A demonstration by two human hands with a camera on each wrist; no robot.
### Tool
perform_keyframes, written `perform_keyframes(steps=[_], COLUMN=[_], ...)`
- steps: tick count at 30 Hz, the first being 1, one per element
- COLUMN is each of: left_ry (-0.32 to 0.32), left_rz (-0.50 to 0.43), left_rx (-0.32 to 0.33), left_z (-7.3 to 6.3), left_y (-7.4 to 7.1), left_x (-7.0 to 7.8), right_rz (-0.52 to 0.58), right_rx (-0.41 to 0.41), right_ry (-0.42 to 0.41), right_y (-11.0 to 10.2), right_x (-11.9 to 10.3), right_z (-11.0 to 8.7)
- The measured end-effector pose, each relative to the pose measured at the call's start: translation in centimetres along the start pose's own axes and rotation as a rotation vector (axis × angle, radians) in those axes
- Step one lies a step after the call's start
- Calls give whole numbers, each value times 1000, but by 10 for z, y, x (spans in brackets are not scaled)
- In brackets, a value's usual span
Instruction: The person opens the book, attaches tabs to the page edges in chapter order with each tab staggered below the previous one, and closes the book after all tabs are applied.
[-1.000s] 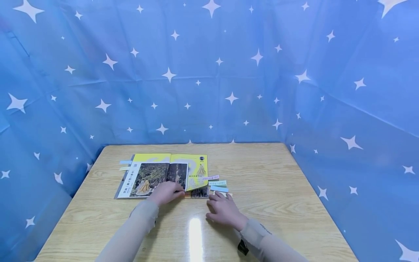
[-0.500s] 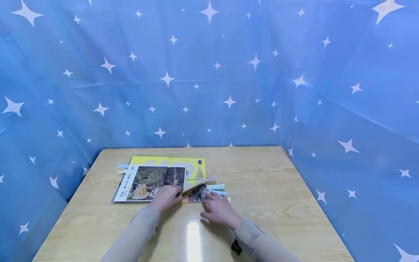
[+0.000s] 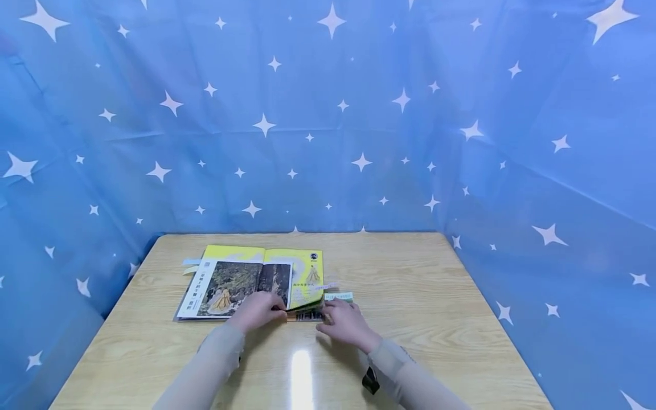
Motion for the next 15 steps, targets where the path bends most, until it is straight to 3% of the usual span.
perform_keyframes(steps=[7, 15], left_ry=[74, 114], left_rz=[64, 114], left_rx=[-67, -96], left_z=[7, 9], left_y=[2, 0], left_x=[6, 7], right_rz=[6, 20], right_rx=[-72, -70], right_ry=[37, 40], right_y=[2, -3], right_x=[4, 8], right_z=[1, -4])
Point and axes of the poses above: each hand's wrist, its own z-axis towards the middle knuckle, its own y-axis out of the palm, x = y × z, the point moved 6 cm from there along z, towards the middle knuckle, and after that the axes turned 9 degrees about y, right-handed, at the moved point
